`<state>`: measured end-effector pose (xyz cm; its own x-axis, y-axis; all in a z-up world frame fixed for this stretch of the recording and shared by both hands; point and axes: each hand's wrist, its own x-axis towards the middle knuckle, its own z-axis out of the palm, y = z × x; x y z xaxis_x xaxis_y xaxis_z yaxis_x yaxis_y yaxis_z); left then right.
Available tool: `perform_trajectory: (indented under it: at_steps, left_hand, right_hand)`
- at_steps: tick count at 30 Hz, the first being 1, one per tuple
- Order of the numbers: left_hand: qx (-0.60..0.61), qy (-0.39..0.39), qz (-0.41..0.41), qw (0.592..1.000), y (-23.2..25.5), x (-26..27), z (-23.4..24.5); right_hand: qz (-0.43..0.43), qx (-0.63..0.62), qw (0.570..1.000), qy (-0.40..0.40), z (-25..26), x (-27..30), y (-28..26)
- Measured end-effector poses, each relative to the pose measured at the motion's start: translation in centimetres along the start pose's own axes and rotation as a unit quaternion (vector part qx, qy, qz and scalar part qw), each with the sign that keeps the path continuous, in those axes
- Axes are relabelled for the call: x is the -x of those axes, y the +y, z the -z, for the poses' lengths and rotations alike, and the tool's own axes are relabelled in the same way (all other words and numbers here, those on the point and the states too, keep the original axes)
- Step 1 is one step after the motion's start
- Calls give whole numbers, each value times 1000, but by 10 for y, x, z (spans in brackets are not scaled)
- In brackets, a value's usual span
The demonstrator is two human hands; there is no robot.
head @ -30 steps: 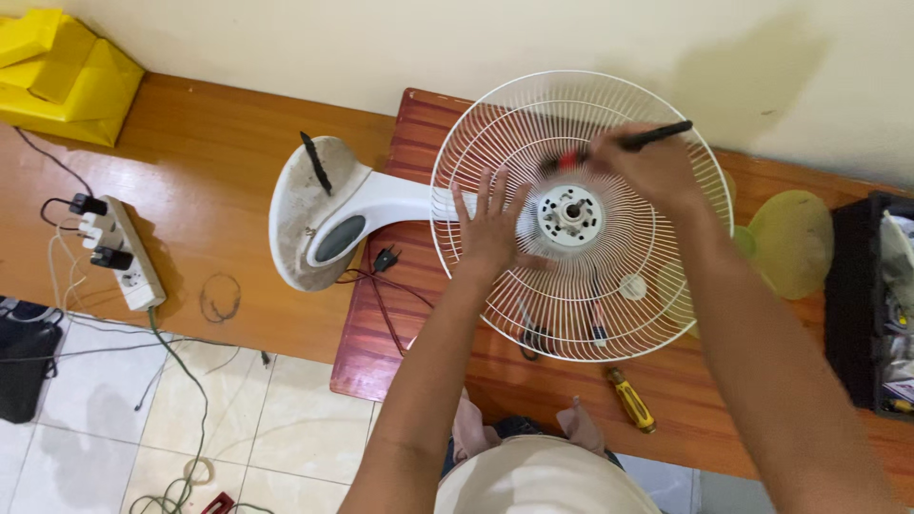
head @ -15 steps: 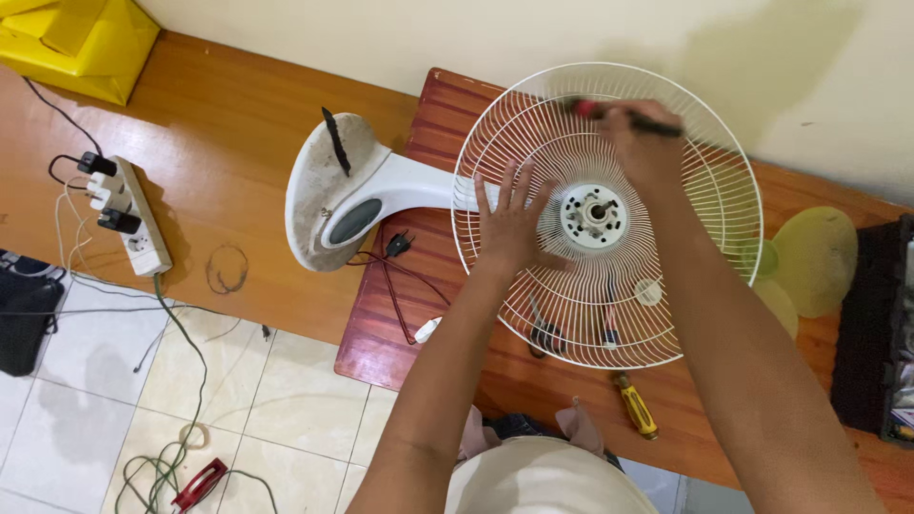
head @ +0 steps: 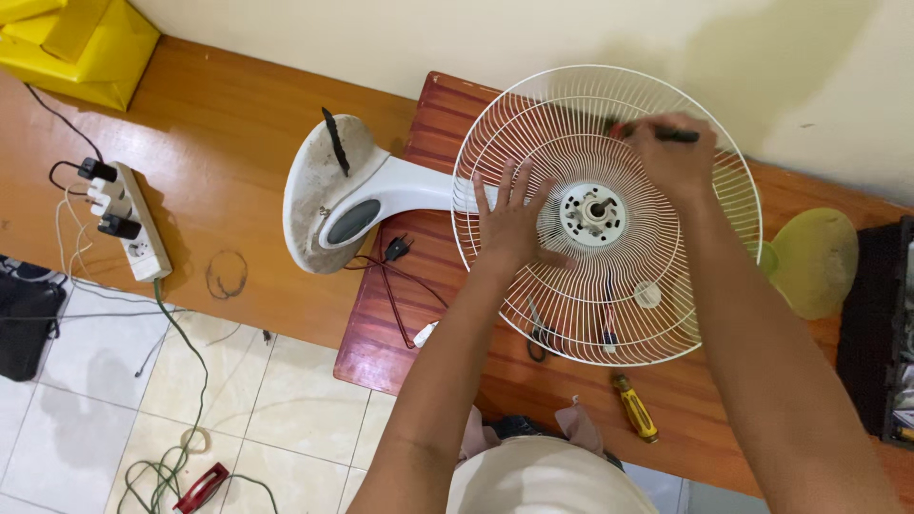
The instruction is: The person reassembles a disassembled electric fan on a wooden table. They attach the front grille, brush the interior, install the fan blades, and secure the hub cap. The fan is then turned on to test operation.
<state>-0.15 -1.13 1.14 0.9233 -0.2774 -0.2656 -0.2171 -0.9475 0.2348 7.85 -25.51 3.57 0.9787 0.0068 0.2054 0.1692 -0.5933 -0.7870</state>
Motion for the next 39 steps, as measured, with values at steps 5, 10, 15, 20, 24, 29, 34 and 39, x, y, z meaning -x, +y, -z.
perform_trajectory:
  at_steps: [5, 10, 15, 20, 24, 29, 34, 39]
  left_hand:
    - [-9, 10, -12, 1000, -1, -4, -3]
    - [-13, -13, -12, 1000, -5, -11, -3]
    - [-11, -43, -14, 999, -1, -17, -2]
    - [8, -35, -19, 999, -4, -20, -3]
    - [-11, -47, -16, 999, -2, -20, -2]
    - [-30, -52, -8, 998, 1, -13, -1]
    - [-20, -35, -14, 999, -2, -12, -8]
    - [12, -14, -12, 1000, -9, -19, -25]
  right_hand:
    - [-90, -26, 995, 43, 33, 22, 2]
    - [-171, -133, 974, -70, 55, 43, 13]
    - [-105, 24, 993, 51, 75, 67, 20]
    - [-191, 92, 977, 12, 105, 94, -4]
    - [-232, 67, 964, -113, 118, 115, -41]
    - [-282, 62, 922, -258, 109, 136, -92]
    - [-200, -157, 906, -337, 62, 127, -107]
    - [-107, -75, 984, -124, 49, 123, -87]
